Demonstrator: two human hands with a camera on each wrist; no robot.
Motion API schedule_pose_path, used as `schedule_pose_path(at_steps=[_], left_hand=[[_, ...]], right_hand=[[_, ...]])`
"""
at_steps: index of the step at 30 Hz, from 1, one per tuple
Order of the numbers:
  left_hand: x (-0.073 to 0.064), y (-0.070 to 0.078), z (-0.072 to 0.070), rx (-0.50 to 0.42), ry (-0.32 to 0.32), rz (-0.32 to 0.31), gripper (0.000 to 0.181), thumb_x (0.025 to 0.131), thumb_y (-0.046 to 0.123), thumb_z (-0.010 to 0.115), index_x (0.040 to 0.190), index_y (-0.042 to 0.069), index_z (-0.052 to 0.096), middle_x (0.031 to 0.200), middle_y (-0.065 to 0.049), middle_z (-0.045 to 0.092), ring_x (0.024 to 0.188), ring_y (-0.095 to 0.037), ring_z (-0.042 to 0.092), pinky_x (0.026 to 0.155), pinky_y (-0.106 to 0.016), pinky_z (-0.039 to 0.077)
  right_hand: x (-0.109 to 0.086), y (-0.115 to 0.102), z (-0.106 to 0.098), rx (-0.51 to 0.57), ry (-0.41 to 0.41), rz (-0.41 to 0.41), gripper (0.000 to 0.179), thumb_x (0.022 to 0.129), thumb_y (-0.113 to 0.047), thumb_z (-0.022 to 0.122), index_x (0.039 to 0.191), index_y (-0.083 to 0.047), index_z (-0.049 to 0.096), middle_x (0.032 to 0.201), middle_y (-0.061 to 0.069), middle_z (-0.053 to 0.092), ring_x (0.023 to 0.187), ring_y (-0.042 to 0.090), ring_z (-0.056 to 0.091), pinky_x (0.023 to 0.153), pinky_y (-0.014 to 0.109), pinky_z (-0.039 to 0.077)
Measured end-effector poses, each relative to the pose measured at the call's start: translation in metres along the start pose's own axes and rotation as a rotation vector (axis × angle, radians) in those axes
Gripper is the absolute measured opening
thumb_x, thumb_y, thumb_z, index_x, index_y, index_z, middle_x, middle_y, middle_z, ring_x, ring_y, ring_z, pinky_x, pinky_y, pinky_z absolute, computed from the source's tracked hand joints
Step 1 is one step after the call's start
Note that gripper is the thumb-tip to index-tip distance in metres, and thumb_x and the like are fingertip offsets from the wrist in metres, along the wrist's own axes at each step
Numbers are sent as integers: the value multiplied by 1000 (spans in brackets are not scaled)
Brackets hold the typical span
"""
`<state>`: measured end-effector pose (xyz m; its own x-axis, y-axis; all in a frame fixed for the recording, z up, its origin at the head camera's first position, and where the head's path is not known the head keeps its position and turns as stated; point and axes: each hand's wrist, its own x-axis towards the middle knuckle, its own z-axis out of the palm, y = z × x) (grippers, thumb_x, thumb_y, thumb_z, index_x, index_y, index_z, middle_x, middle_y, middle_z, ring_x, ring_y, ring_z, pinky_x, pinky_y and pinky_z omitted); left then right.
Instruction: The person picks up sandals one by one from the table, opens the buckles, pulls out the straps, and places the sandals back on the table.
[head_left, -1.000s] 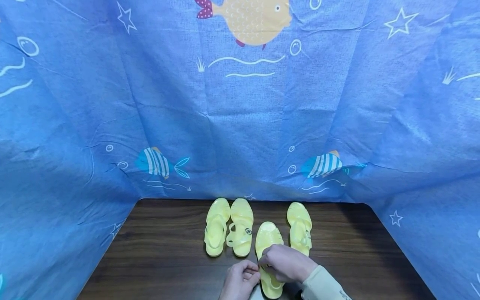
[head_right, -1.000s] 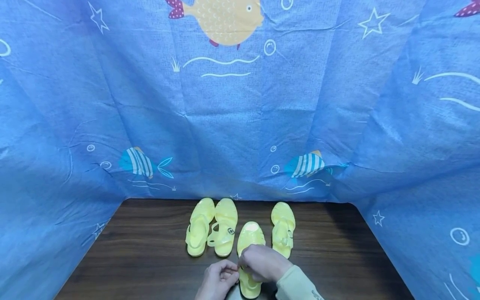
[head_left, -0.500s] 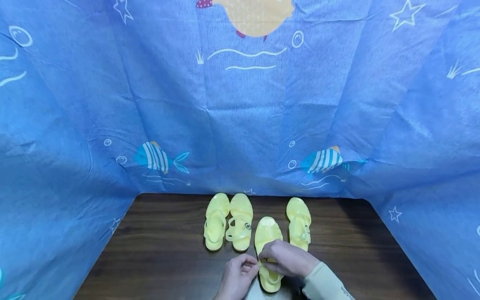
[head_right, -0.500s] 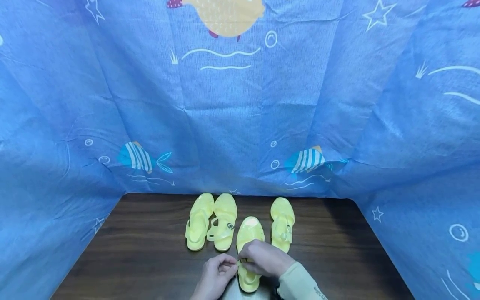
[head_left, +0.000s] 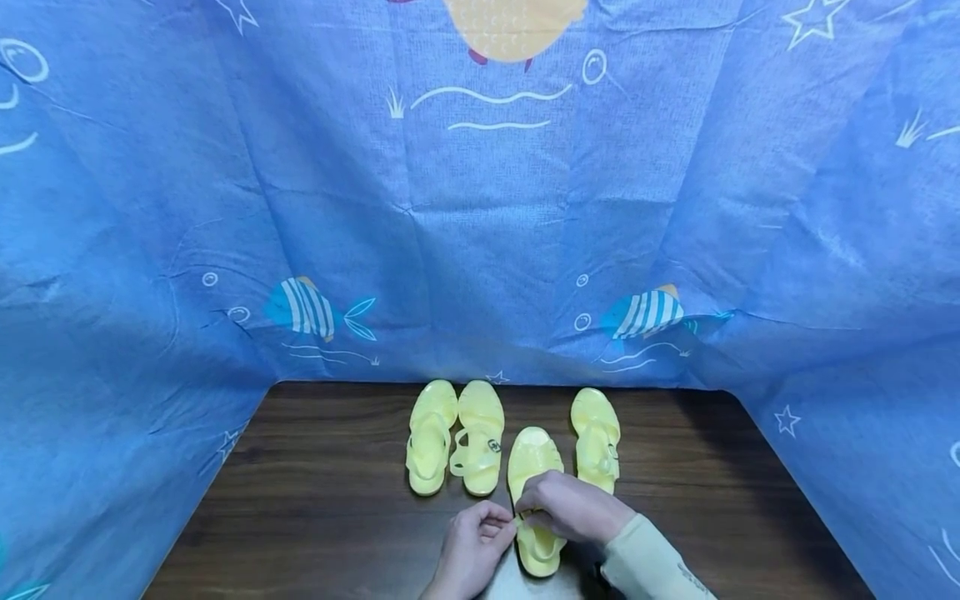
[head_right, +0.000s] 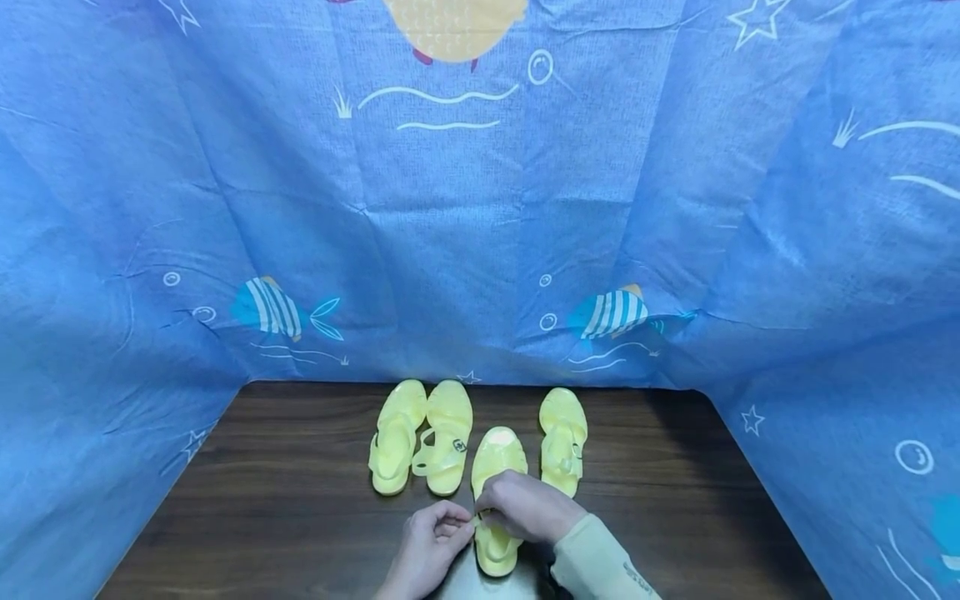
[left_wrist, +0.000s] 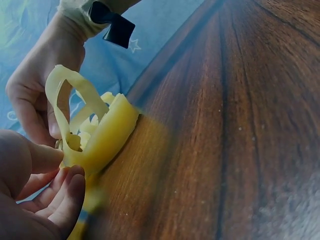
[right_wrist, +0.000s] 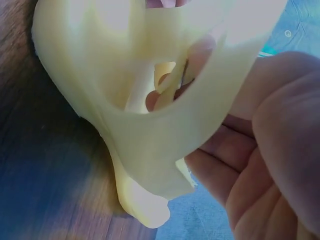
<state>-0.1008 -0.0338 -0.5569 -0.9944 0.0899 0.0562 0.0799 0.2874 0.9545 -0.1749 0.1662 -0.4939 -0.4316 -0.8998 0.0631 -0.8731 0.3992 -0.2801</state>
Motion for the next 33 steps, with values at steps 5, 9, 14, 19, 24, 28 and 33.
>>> schedule_pose_path(at_steps=[5, 9, 14, 19, 24, 28, 33], left_hand=[[2, 0, 0, -18, -2, 11, 8, 91, 16, 81, 95, 10, 77, 86, 6, 75, 76, -3, 71, 72, -20, 57], [3, 0, 0, -23, 1, 37, 7, 91, 13, 80, 95, 8, 78, 85, 6, 75, 76, -2, 71, 72, -19, 57], [3, 1, 0, -5, 6, 26, 5, 92, 14, 79, 94, 10, 78, 83, 8, 75, 75, -1, 69, 70, -19, 56], [3, 4, 1, -4, 34, -1, 4, 92, 17, 80, 93, 13, 80, 83, 9, 76, 75, 0, 69, 70, -18, 56], [2, 7, 1, -20, 55, 20, 7, 91, 19, 82, 93, 13, 80, 83, 9, 77, 75, 0, 70, 70, -17, 56], [1, 6, 0, -8, 44, 39, 6, 90, 16, 82, 93, 10, 82, 82, 8, 77, 74, 1, 70, 69, -17, 56], [1, 5, 1, 30, 56, 52, 4, 90, 16, 81, 94, 14, 84, 83, 10, 78, 75, 3, 70, 70, -17, 56]], right_hand=[[0, 0, -1, 7, 5, -6, 13, 95, -9, 77, 92, -20, 73, 85, -16, 64, 78, -9, 55, 66, 6, 42], [-1, 0, 1, 2, 41, -22, 14, 94, -7, 77, 91, -19, 72, 85, -15, 65, 78, -9, 55, 67, 6, 44], [-3, 0, 4, -9, 66, -28, 13, 94, -7, 77, 93, -20, 73, 88, -14, 67, 80, -9, 58, 69, 7, 46], [-4, -2, 4, -4, 53, -9, 13, 95, -8, 76, 91, -19, 72, 87, -14, 66, 80, -8, 57, 69, 6, 46], [-5, -2, 5, 2, 66, -20, 14, 96, -8, 75, 90, -19, 70, 85, -14, 63, 77, -9, 54, 67, 6, 43], [-5, 0, 8, 9, 104, -40, 13, 97, -11, 75, 91, -20, 69, 85, -14, 63, 77, -9, 53, 67, 5, 42], [-5, 1, 10, 22, 147, -61, 8, 98, -11, 74, 98, -19, 71, 92, -12, 67, 84, -8, 57, 73, 5, 44]])
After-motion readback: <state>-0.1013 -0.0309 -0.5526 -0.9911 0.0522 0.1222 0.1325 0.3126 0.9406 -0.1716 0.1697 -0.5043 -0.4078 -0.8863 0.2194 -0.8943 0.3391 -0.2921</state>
